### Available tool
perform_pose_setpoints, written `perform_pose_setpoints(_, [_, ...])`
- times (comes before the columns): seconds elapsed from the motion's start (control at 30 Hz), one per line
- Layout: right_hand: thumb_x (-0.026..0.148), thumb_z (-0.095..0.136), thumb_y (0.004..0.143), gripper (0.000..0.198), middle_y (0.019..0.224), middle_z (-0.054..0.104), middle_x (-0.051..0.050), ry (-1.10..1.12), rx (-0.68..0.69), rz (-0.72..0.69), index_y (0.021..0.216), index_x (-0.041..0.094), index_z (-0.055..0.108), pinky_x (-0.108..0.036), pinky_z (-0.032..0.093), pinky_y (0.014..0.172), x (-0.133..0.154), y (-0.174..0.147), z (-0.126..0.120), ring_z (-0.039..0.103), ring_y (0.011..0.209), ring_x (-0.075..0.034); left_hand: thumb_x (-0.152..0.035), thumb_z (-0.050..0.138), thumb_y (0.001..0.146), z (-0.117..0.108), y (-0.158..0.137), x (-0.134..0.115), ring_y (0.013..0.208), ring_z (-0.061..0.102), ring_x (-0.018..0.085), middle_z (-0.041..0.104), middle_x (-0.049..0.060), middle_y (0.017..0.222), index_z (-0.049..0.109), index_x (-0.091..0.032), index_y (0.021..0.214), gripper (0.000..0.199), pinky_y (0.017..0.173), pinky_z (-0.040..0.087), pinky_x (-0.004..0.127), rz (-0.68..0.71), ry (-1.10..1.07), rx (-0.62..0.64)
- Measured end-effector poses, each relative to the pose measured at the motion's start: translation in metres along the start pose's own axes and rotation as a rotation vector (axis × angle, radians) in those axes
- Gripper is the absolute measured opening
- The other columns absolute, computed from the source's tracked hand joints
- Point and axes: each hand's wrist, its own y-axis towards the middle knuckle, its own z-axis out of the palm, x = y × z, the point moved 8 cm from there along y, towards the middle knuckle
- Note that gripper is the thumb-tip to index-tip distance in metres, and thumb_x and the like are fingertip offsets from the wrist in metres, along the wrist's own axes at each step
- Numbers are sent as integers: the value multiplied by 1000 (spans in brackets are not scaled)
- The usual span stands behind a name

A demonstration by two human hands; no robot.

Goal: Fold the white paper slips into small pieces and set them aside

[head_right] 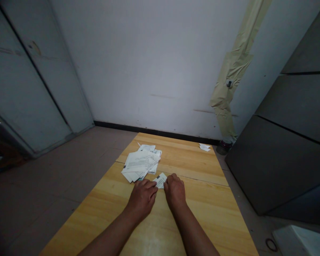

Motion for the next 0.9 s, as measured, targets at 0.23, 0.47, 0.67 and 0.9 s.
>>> perform_pose_setpoints(0.23, [14,54,88,11,88,61,-5,37,-9,12,78,17,60,-27,32,70,-2,0,2,57,81,-17,-15,54,86,0,-1,-1,102,55,24,68,5,107,67,-21,98,19,85,40,41,-25,-3,35])
perform_pose_setpoints(0.47, [14,55,86,11,85,60,-4,57,-44,3,76,18,59,-27,31,70,-2,0,0,55,79,-17,-21,58,87,5,0,-3,103,54,25,64,5,111,66,-28,112,27,84,40,42,-5,54,66])
perform_pose_setpoints(0.67, [12,52,83,10,85,58,-3,135,-88,-11,77,19,56,-27,34,70,-8,0,2,55,77,-17,-23,59,88,8,-1,-2,106,53,25,63,5,112,66,-28,110,24,85,39,43,-12,78,42])
perform_pose_setpoints(0.9, [9,49,72,14,86,58,-3,318,-85,-6,79,21,54,-26,39,71,-17,-2,3,55,78,-17,-22,60,87,8,-2,-3,108,52,26,63,5,113,65,-27,110,24,87,38,43,-18,80,56])
